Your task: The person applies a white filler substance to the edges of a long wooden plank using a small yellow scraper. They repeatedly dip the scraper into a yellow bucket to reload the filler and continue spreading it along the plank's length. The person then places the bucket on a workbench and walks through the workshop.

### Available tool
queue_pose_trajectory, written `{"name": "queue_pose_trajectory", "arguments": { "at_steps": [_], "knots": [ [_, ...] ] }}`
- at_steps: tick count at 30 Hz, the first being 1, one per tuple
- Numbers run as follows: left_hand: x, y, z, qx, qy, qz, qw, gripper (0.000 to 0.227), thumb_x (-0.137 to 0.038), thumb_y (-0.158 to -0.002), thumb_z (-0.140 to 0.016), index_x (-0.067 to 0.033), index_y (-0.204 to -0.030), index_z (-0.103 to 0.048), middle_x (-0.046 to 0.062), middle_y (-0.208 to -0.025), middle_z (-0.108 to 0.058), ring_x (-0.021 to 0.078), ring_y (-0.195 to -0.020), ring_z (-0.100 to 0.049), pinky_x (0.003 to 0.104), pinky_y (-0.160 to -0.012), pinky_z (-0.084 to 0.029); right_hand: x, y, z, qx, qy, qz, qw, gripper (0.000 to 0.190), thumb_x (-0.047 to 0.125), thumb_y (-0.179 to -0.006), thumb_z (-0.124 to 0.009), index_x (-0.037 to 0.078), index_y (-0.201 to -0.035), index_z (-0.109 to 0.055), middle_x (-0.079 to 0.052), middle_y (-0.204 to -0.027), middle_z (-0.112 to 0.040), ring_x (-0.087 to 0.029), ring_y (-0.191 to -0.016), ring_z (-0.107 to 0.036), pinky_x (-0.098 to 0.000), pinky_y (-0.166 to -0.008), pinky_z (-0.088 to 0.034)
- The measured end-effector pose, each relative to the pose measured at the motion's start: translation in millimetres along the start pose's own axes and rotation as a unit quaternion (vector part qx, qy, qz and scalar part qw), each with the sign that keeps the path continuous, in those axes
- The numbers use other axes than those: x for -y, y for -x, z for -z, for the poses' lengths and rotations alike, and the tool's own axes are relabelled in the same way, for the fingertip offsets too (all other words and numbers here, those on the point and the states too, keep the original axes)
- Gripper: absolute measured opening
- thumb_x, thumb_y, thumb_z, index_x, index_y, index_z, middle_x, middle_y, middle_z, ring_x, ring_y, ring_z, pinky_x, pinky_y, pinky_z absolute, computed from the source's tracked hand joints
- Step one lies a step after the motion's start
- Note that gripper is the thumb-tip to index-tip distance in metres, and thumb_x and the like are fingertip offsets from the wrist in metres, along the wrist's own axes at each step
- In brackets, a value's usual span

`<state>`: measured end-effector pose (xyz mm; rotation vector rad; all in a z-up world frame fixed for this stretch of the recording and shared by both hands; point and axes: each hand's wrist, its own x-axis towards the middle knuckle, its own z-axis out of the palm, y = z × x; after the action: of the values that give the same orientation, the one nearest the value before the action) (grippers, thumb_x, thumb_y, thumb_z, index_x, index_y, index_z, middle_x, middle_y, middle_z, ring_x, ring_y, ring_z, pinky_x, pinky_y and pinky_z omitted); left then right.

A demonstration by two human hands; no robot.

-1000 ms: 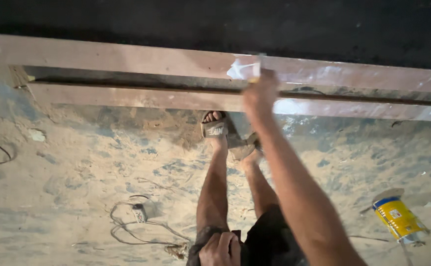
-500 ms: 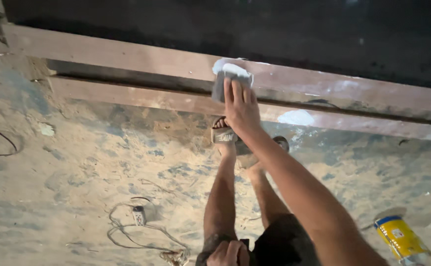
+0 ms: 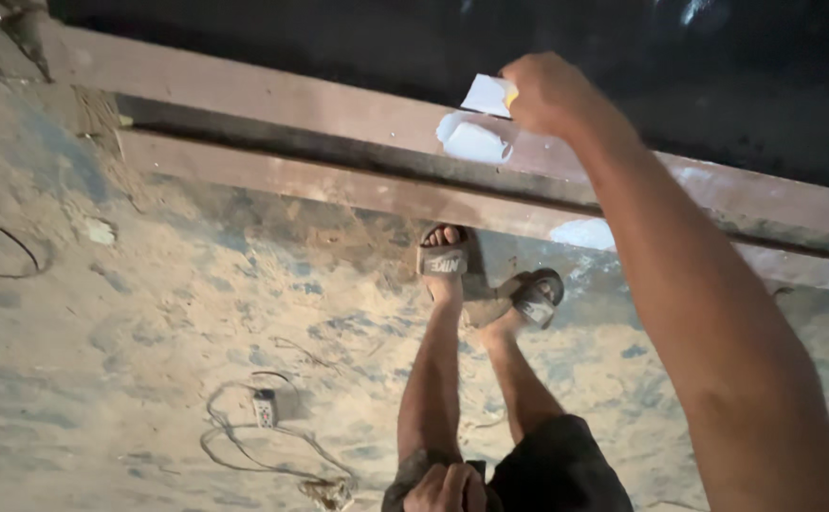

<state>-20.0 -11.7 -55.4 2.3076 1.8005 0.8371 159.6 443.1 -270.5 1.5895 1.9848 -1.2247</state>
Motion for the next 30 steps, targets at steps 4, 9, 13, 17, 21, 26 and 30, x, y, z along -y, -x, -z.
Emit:
{"name": "queue_pose_trajectory", "arguments": {
  "at_steps": [4,9,13,17,21,26,30],
  "knots": [
    [-9.3,9.2,4.4,0.073,0.073,0.215,0.971,0.016,-0.018,-0.064,-0.065,-0.0206,-0.054,-0.053,-0.001,-0.046,-0.050,0.0158,-0.034,-0.048,0.033,-0.030,-0.035,-5.8,3.2,34.2,0.107,-0.024,-0.067,0.992,0.029,0.014,-0.087,-0.065,0.009,-0.114,-0.075,-0.025,-0.110,-0.072,-0.043,-0.101,-0.070,-0.0523,-0.086,-0.054],
    [-27.1,20.1,14.1,0.127,0.044,0.297,0.945,0.017,-0.019,-0.059,-0.067,-0.0223,-0.048,-0.054,0.001,-0.040,-0.045,0.0184,-0.030,-0.046,0.036,-0.028,-0.034,-31.4,17.4,35.2,0.055,0.037,-0.042,0.997,0.028,0.016,-0.088,-0.068,0.008,-0.113,-0.076,-0.026,-0.109,-0.072,-0.045,-0.102,-0.068,-0.0520,-0.088,-0.053],
    [-20.6,10.1,11.9,0.132,0.074,0.292,0.944,0.014,-0.018,-0.062,-0.068,-0.0208,-0.054,-0.056,0.001,-0.045,-0.049,0.0191,-0.034,-0.049,0.036,-0.031,-0.037,-42.0,15.2,27.9,0.079,-0.011,-0.075,0.994,0.033,0.013,-0.087,-0.066,0.011,-0.119,-0.075,-0.026,-0.112,-0.071,-0.045,-0.102,-0.067,-0.0524,-0.087,-0.052],
    [-6.7,-0.1,11.6,0.054,0.001,-0.068,0.996,0.018,-0.014,-0.063,-0.064,-0.0213,-0.056,-0.049,-0.005,-0.050,-0.053,0.0106,-0.031,-0.043,0.030,-0.025,-0.026,-45.5,35.1,39.6,0.098,-0.037,-0.114,0.988,0.030,0.020,-0.090,-0.070,0.009,-0.118,-0.073,-0.023,-0.111,-0.073,-0.042,-0.102,-0.070,-0.0522,-0.087,-0.052],
    [-10.6,3.2,8.2,0.118,0.067,0.161,0.977,0.019,-0.013,-0.069,-0.067,-0.0201,-0.058,-0.054,-0.001,-0.050,-0.050,0.0159,-0.035,-0.049,0.032,-0.030,-0.035,-40.5,91.9,7.6,-0.154,0.006,0.057,0.986,0.040,0.003,-0.092,-0.063,0.014,-0.128,-0.077,-0.021,-0.108,-0.070,-0.042,-0.103,-0.066,-0.0510,-0.092,-0.053],
    [-22.1,22.7,3.2,0.097,0.055,0.245,0.963,0.015,-0.016,-0.061,-0.067,-0.0209,-0.052,-0.057,0.000,-0.044,-0.052,0.0178,-0.033,-0.052,0.034,-0.030,-0.039,-23.3,144.4,-103.9,-0.329,0.134,0.133,0.925,0.046,-0.001,-0.089,-0.065,-0.003,-0.135,-0.062,-0.020,-0.122,-0.061,-0.039,-0.108,-0.060,-0.0494,-0.094,-0.052],
    [-39.0,28.4,20.5,0.181,0.095,0.265,0.942,0.010,-0.015,-0.069,-0.071,-0.0169,-0.061,-0.064,0.004,-0.050,-0.059,0.0211,-0.040,-0.059,0.036,-0.036,-0.046,-23.1,180.8,-124.7,-0.284,0.091,0.127,0.946,0.046,-0.003,-0.081,-0.067,-0.002,-0.126,-0.067,-0.015,-0.113,-0.063,-0.037,-0.106,-0.060,-0.0453,-0.095,-0.054]
  ]
}}
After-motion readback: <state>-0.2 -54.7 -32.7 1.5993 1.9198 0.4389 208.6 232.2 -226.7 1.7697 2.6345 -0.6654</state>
